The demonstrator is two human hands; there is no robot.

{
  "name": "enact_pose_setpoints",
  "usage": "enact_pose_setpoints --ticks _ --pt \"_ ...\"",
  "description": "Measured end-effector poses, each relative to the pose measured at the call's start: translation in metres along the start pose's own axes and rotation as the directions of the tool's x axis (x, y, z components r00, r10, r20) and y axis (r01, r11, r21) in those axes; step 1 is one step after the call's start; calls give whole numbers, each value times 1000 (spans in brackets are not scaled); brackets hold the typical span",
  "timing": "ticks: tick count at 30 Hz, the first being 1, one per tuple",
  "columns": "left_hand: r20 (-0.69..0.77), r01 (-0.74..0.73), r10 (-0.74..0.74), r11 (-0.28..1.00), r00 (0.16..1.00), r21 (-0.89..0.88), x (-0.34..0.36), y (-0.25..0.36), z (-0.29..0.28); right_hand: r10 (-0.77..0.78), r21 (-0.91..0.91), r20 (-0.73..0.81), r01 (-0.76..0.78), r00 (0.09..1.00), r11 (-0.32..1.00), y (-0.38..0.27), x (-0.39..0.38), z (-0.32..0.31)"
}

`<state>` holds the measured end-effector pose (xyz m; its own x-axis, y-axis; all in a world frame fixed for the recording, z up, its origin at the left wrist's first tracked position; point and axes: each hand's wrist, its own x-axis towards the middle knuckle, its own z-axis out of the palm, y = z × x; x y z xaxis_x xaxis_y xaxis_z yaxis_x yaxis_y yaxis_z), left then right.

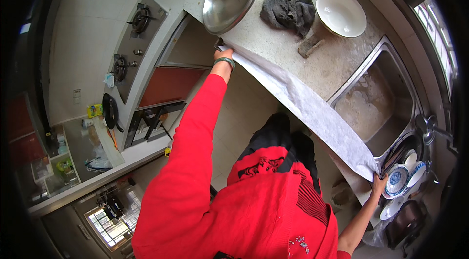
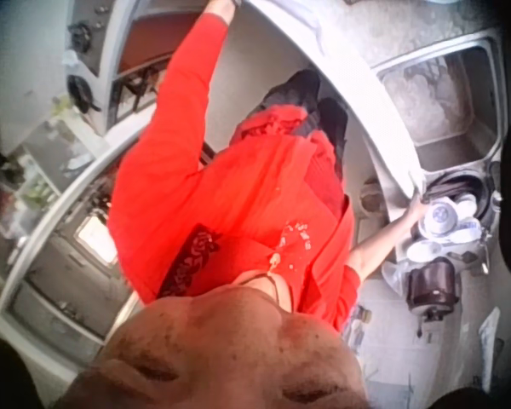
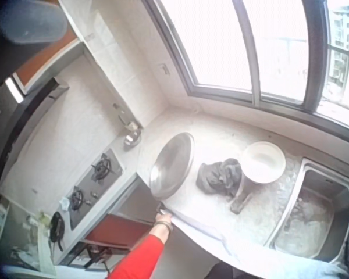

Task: The person removes a metal sink trim piece, discards debris, washes and dries hands, then retrieves a roll of paper towels. They tear off a sheet, place it along the sink edge, and repeatedly press and adjust the metal trim over the paper towel. Finally, they lift the trim and wipe it with a tissue.

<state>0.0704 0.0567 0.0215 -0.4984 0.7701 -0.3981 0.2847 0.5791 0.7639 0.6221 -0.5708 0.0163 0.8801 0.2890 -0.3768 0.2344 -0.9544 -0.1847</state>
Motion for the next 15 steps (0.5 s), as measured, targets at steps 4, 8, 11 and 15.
enact_pose_setpoints --ticks 4,8,11,15 --pt "-101 66 -60 997 993 51 7 -3 7 -1 8 -31 1 1000 1000 -4 -5 2" --pt "-339 -145 184 980 923 135 -28 14 0 5 -5 -22 -5 1000 1000 -8 -11 -1" --pt "-71 -817 862 500 502 288 -90 26 -18 6 4 -37 -5 999 1000 -14 -15 -3" --pt "615 -987 785 23 -79 -157 -178 24 -22 30 6 -66 -30 997 1000 -18 -18 -1"
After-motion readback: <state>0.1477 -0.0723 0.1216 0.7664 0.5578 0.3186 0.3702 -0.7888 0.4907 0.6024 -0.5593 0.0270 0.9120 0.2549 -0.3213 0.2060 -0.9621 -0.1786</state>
